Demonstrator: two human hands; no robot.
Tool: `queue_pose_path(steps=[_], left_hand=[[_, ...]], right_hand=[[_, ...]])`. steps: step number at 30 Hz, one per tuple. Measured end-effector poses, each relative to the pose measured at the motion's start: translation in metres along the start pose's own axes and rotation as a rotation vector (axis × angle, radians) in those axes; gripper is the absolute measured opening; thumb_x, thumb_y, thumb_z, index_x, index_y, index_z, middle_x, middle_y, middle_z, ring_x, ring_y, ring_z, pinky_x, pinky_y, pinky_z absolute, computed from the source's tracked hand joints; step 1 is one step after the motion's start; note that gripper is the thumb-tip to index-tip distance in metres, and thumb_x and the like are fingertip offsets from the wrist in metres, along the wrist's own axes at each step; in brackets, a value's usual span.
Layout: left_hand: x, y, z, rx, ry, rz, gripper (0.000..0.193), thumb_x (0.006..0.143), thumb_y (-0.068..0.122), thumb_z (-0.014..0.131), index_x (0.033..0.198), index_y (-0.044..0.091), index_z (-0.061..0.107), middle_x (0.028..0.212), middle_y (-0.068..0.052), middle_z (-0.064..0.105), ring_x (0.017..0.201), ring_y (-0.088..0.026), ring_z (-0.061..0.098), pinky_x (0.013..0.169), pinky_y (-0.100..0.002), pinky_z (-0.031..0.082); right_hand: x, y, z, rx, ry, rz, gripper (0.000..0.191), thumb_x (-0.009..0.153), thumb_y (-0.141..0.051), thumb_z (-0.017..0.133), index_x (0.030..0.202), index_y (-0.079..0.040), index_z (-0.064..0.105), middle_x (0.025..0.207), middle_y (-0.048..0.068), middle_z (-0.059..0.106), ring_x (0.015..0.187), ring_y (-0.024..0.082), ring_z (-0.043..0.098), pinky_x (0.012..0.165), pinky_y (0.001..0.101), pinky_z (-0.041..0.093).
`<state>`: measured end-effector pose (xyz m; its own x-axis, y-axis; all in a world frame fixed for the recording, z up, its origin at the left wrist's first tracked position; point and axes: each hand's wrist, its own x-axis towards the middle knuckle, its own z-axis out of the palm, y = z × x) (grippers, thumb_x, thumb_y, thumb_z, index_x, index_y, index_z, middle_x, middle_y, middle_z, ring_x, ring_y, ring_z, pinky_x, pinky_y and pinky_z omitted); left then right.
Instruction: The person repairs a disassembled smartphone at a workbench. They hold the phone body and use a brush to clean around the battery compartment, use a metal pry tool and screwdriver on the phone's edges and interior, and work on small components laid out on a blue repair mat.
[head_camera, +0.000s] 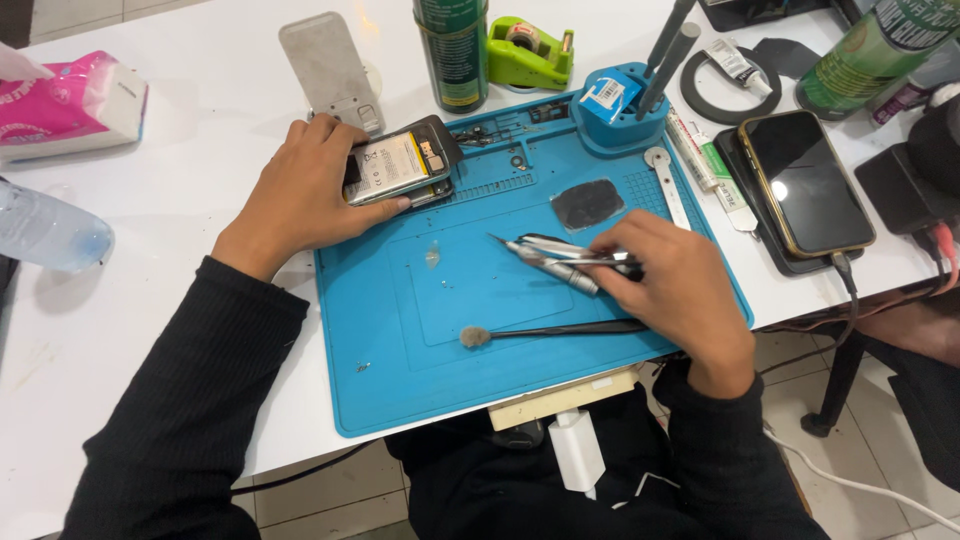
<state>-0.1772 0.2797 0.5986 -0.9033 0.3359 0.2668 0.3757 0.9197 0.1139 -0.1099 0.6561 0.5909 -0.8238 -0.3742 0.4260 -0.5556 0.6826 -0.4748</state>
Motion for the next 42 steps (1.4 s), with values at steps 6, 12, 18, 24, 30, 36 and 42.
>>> queue_pose_path(steps=[6, 12, 18, 24, 30, 36, 42], left_hand=[[0.002, 0.009, -0.001, 0.023, -0.015, 0.008, 0.092, 0.069, 0.065, 0.086, 0.125, -0.004, 0.064, 0.109, -0.019, 0.063, 0.104, -0.035, 0.06, 0.083, -0.048, 0.056], [0.009, 0.018, -0.005, 0.003, -0.017, 0.004, 0.093, 0.066, 0.063, 0.089, 0.126, -0.003, 0.064, 0.11, -0.018, 0.064, 0.103, -0.033, 0.063, 0.082, -0.045, 0.057], [0.008, 0.015, -0.008, -0.037, 0.106, 0.108, 0.081, 0.07, 0.052, 0.092, 0.125, -0.003, 0.069, 0.113, -0.018, 0.068, 0.101, -0.032, 0.067, 0.082, -0.042, 0.058], [0.008, 0.0, -0.013, -0.117, 0.141, 0.088, 0.069, 0.08, 0.048, 0.09, 0.122, -0.004, 0.072, 0.1, -0.017, 0.07, 0.087, -0.03, 0.07, 0.079, -0.041, 0.058], [0.004, -0.011, -0.028, -0.181, 0.222, 0.141, 0.068, 0.083, 0.049, 0.09, 0.123, -0.003, 0.072, 0.103, -0.017, 0.069, 0.089, -0.029, 0.07, 0.082, -0.039, 0.058], [0.002, -0.002, -0.009, -0.011, 0.165, 0.183, 0.083, 0.07, 0.061, 0.091, 0.123, -0.001, 0.071, 0.109, -0.016, 0.068, 0.101, -0.032, 0.066, 0.081, -0.041, 0.058], [0.005, -0.002, 0.004, 0.037, 0.125, 0.204, 0.096, 0.062, 0.071, 0.09, 0.123, 0.001, 0.068, 0.113, -0.015, 0.065, 0.105, -0.031, 0.063, 0.081, -0.042, 0.058]], right_hand=[[-0.004, -0.001, 0.001, -0.009, 0.003, 0.013, 0.017, 0.081, -0.02, 0.083, 0.09, -0.009, 0.075, 0.083, 0.003, 0.067, 0.066, 0.02, 0.067, 0.057, 0.0337, 0.05], [0.002, 0.006, -0.002, -0.099, 0.045, 0.075, 0.02, 0.082, -0.024, 0.083, 0.094, -0.009, 0.076, 0.087, 0.003, 0.069, 0.066, 0.022, 0.066, 0.057, 0.0354, 0.049], [0.003, 0.007, 0.004, -0.143, 0.086, 0.114, 0.018, 0.085, -0.024, 0.083, 0.096, -0.011, 0.078, 0.088, 0.003, 0.069, 0.068, 0.023, 0.066, 0.06, 0.0365, 0.05], [0.001, 0.008, 0.01, -0.174, 0.061, 0.135, 0.02, 0.084, -0.025, 0.083, 0.099, -0.011, 0.079, 0.089, 0.003, 0.07, 0.068, 0.022, 0.066, 0.058, 0.0357, 0.049], [0.004, 0.011, 0.013, -0.175, 0.051, 0.15, 0.022, 0.085, -0.026, 0.084, 0.101, -0.012, 0.079, 0.09, 0.002, 0.07, 0.068, 0.021, 0.066, 0.057, 0.0351, 0.049], [0.002, 0.01, 0.015, -0.167, 0.056, 0.145, 0.021, 0.086, -0.026, 0.083, 0.102, -0.012, 0.08, 0.091, 0.002, 0.071, 0.069, 0.02, 0.067, 0.059, 0.0341, 0.049], [0.005, 0.009, 0.014, -0.169, 0.042, 0.161, 0.021, 0.086, -0.026, 0.083, 0.102, -0.013, 0.08, 0.091, 0.001, 0.071, 0.069, 0.02, 0.068, 0.058, 0.0335, 0.05]])
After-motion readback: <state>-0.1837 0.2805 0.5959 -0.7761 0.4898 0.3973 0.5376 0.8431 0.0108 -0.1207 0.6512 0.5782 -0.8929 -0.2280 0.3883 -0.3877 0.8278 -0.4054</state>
